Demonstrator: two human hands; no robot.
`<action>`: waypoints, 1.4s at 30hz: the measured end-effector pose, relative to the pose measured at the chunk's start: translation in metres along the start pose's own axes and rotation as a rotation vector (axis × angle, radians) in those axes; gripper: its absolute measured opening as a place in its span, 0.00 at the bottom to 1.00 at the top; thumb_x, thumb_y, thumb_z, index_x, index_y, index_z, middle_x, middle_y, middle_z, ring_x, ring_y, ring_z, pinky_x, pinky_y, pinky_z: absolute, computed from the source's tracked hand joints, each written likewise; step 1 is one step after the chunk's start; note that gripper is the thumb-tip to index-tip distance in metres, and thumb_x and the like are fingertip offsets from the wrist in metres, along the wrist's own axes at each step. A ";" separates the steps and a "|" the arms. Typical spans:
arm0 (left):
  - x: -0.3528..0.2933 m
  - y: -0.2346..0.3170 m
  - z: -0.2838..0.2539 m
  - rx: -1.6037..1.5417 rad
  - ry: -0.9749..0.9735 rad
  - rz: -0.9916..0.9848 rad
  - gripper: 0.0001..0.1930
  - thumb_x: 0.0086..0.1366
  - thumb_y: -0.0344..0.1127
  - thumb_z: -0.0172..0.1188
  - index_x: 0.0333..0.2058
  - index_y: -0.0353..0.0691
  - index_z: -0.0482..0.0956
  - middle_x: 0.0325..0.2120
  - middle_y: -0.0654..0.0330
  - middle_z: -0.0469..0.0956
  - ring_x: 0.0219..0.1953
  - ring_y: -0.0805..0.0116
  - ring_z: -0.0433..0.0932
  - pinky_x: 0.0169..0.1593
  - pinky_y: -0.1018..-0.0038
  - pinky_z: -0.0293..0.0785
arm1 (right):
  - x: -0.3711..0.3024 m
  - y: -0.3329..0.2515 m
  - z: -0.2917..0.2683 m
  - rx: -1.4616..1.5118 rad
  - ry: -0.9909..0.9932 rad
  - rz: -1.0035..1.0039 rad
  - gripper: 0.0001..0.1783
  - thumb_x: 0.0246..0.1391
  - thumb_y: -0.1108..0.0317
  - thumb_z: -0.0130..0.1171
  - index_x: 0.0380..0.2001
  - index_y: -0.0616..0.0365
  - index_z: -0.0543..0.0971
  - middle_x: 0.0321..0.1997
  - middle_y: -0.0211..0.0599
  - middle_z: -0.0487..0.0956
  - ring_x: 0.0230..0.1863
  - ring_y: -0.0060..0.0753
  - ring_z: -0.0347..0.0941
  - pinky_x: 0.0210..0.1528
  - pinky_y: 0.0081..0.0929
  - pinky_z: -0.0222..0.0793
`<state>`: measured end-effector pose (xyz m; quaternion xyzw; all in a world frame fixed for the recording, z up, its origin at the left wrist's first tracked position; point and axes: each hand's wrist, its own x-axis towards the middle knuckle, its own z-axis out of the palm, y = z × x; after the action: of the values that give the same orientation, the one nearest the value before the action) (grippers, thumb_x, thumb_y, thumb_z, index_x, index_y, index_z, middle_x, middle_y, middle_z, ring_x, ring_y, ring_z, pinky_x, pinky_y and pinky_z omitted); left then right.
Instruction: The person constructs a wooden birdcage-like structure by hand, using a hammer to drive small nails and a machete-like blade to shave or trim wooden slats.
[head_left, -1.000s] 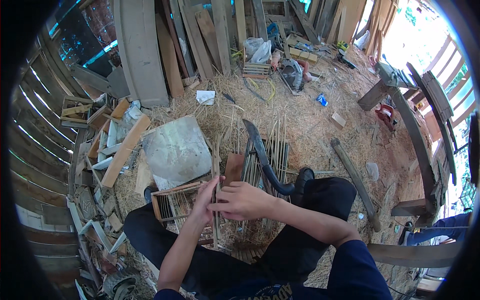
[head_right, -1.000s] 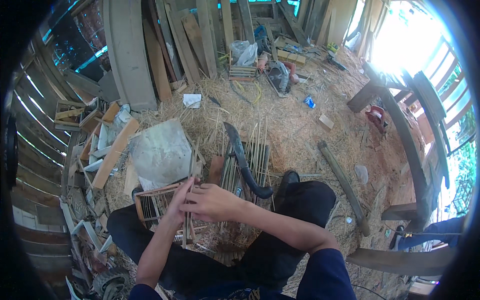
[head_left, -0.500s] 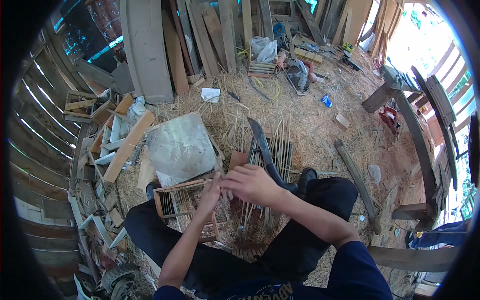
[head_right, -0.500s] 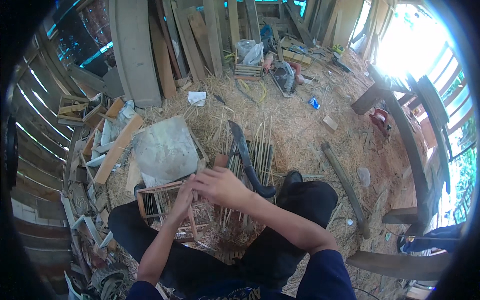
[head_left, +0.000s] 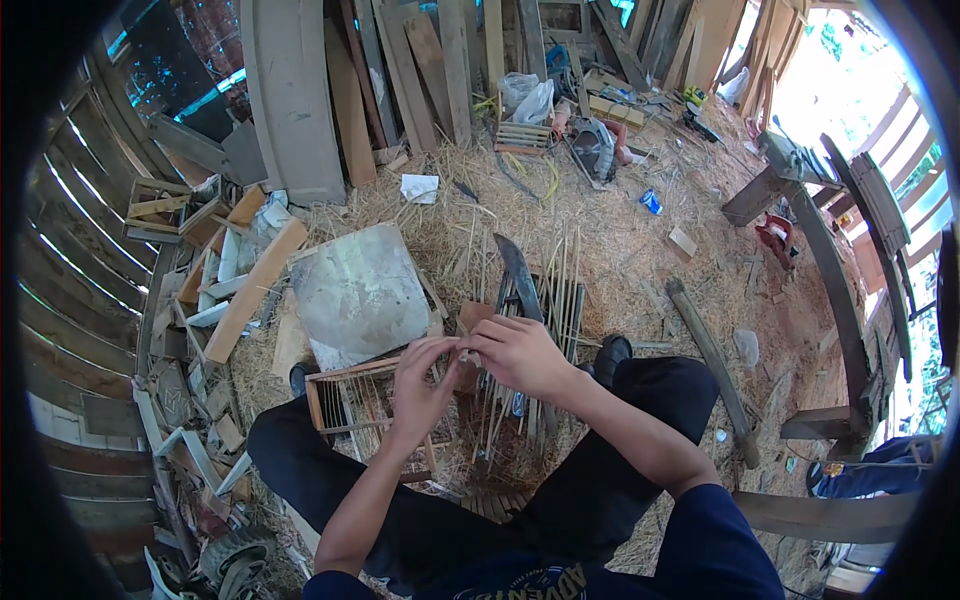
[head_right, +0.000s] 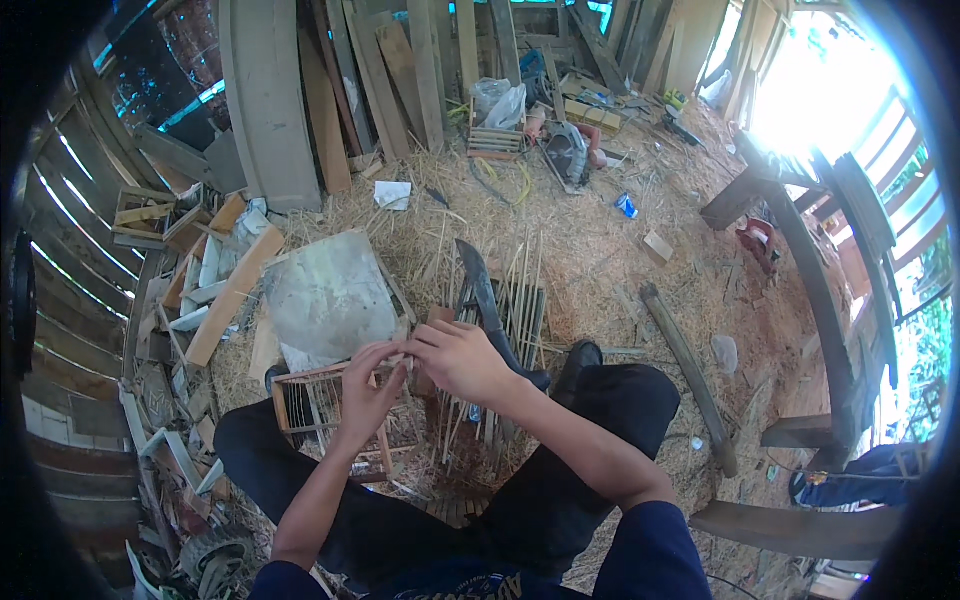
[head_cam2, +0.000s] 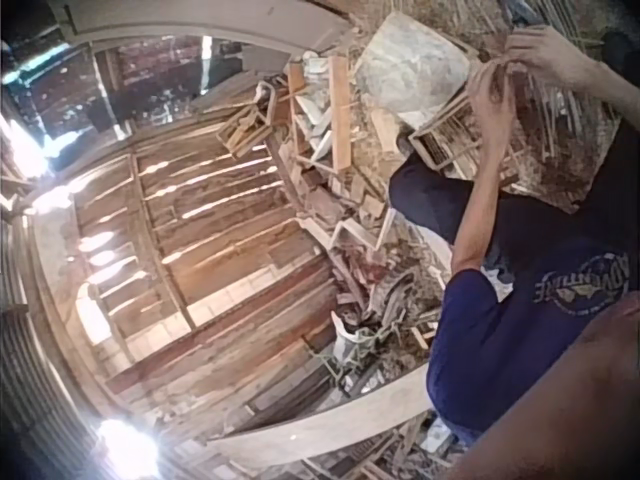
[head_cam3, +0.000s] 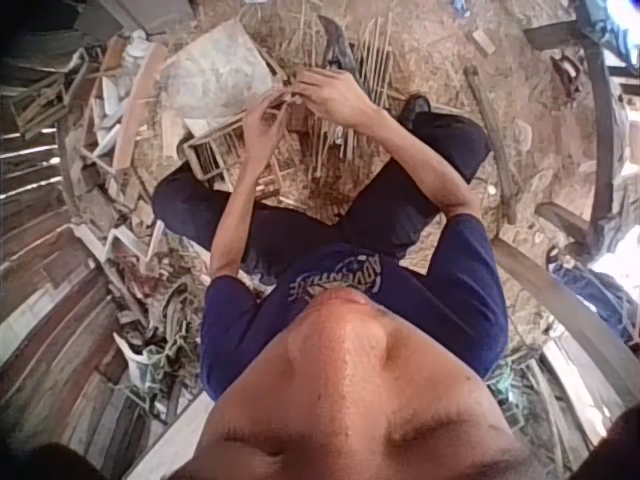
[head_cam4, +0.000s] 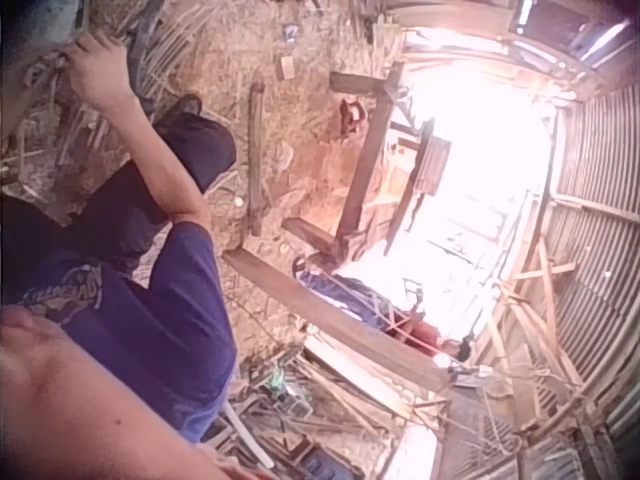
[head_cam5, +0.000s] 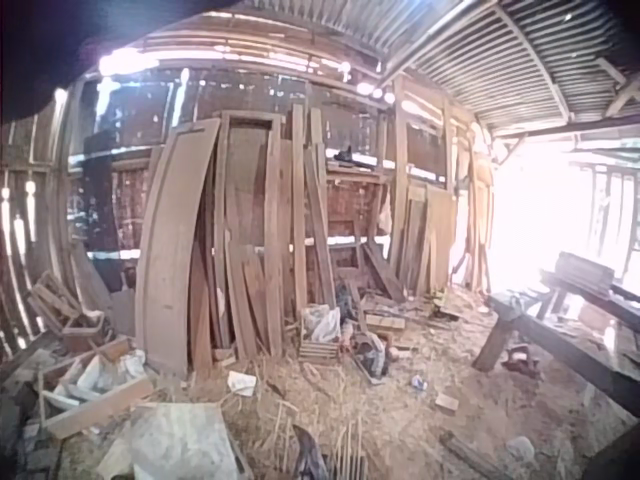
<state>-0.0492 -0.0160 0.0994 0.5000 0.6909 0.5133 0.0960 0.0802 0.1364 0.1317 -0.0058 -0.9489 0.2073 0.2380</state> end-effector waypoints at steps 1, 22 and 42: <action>-0.001 -0.001 0.001 0.020 0.002 -0.015 0.15 0.57 0.25 0.67 0.45 0.35 0.81 0.41 0.53 0.82 0.46 0.55 0.79 0.53 0.64 0.72 | 0.000 -0.001 0.000 -0.003 0.001 0.000 0.18 0.45 0.73 0.62 0.43 0.53 0.80 0.37 0.30 0.75 0.42 0.37 0.77 0.41 0.34 0.74; -0.006 -0.012 0.007 0.047 -0.058 -0.120 0.12 0.58 0.29 0.69 0.40 0.32 0.80 0.32 0.53 0.81 0.32 0.64 0.79 0.40 0.70 0.75 | 0.003 -0.001 -0.002 0.009 -0.054 0.058 0.13 0.59 0.60 0.61 0.41 0.57 0.79 0.35 0.35 0.75 0.40 0.41 0.76 0.40 0.37 0.73; -0.013 -0.040 0.017 0.115 -0.147 -0.206 0.12 0.68 0.33 0.61 0.46 0.32 0.81 0.32 0.50 0.84 0.33 0.63 0.83 0.40 0.70 0.76 | 0.009 0.005 0.003 -0.176 -0.001 0.220 0.16 0.56 0.66 0.61 0.47 0.54 0.74 0.33 0.34 0.78 0.39 0.39 0.78 0.38 0.36 0.74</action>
<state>-0.0556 -0.0143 0.0547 0.4674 0.7580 0.4221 0.1699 0.0702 0.1404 0.1318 -0.1306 -0.9571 0.1482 0.2121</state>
